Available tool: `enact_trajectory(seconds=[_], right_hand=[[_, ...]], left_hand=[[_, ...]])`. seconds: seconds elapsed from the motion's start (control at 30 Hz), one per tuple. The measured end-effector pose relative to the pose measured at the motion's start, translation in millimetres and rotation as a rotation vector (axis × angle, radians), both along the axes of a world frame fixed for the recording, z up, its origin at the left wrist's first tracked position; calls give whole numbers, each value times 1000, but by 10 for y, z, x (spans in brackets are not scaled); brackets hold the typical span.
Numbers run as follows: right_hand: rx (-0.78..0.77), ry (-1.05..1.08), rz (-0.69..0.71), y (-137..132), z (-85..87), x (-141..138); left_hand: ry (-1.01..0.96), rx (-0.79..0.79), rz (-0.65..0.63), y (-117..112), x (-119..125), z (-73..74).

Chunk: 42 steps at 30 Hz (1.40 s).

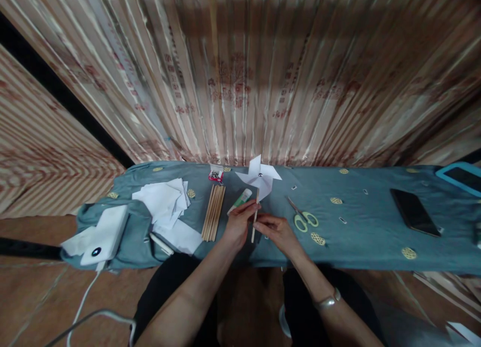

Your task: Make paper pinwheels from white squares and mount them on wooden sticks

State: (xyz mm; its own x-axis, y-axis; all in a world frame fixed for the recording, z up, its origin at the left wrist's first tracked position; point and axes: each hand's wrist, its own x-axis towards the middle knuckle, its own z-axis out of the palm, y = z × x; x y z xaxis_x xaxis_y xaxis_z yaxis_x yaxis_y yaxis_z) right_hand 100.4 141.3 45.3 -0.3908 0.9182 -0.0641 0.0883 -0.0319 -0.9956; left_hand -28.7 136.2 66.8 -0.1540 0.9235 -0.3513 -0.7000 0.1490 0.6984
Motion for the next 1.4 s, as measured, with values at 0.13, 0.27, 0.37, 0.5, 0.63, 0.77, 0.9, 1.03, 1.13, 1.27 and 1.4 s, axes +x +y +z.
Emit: enact_trajectory(seconds=[0.13, 0.27, 0.37, 0.5, 0.63, 0.77, 0.9, 1.03, 1.13, 1.27, 1.4], right_hand=[[56, -1, -12, -1, -65, 12], [127, -20, -40, 5, -107, 12], [133, -16, -51, -2, -120, -11], [97, 11, -13, -5, -73, -7], [73, -17, 28, 115, 32, 232], [29, 56, -309, 326, 87, 568], [35, 281, -582, 451, 82, 656], [17, 328, -574, 473, 82, 580], [-8, 352, -558, 453, 91, 530], [-41, 373, -502, 402, 112, 476], [-61, 379, -427, 343, 130, 402]], left_hand=[[32, 5, -17, -10, 18, -38], [75, 22, -37, -37, 31, -51], [131, 18, -45, -61, 28, -62], [211, 3, -26, -81, -5, -86], [254, 10, -36, -96, -41, -110], [294, -22, -61, -127, -42, -141], [317, -51, -134, -168, 7, -164], [335, -57, -179, -184, 57, -153], [325, -58, -168, -175, 65, -137], [337, -61, -130, -153, 50, -123], [358, -28, -121, -141, 45, -114]])
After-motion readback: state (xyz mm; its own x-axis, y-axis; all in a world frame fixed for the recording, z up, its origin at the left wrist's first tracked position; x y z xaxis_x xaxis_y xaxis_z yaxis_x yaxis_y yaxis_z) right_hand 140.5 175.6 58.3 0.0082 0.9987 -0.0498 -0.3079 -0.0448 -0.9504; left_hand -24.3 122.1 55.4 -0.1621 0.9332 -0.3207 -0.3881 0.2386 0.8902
